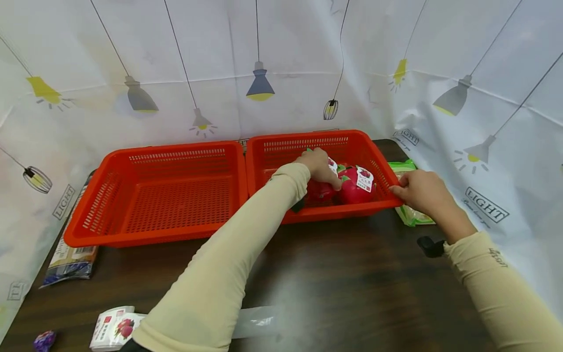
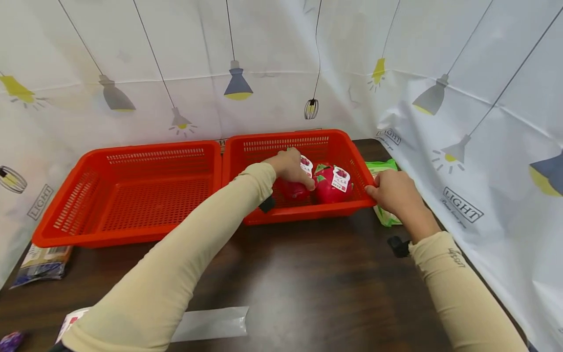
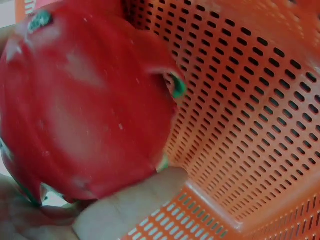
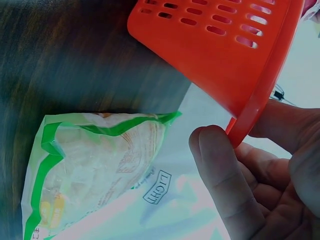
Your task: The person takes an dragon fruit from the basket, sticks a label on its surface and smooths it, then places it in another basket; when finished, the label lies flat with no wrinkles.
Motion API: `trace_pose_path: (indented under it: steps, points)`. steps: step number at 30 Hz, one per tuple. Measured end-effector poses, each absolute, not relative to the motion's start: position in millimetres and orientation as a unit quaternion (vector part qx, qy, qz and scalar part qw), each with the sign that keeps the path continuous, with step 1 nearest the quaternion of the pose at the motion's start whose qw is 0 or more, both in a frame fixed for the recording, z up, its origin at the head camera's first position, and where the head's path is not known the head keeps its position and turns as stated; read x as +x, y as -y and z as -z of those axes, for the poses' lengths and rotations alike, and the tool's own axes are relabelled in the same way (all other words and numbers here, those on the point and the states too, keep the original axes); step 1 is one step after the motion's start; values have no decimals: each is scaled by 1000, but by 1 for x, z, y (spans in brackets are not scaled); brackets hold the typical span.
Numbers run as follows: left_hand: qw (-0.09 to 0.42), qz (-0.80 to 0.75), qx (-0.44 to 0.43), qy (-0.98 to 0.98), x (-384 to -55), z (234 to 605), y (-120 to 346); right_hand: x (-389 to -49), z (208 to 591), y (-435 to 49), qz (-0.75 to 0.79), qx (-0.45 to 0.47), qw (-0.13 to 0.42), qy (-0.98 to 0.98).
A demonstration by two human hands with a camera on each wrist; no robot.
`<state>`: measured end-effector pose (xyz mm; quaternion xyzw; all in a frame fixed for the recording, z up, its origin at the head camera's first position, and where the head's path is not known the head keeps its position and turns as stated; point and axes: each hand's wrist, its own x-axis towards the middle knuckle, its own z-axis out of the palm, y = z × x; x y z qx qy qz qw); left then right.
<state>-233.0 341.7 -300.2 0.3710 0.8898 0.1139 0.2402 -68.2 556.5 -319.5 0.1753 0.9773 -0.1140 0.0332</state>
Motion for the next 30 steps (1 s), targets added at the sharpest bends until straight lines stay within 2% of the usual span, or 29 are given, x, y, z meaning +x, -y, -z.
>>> trace_pose_path:
  steps: [17, 25, 30]
  points:
    - [298, 11, 393, -870, -227, 294, -329, -77, 314, -550, 115, 172, 48, -977]
    - [336, -11, 385, -859, -234, 302, -330, -78, 318, -553, 126, 174, 50, -975]
    - [333, -53, 385, -859, -236, 302, -322, -76, 315, -557, 124, 169, 60, -976]
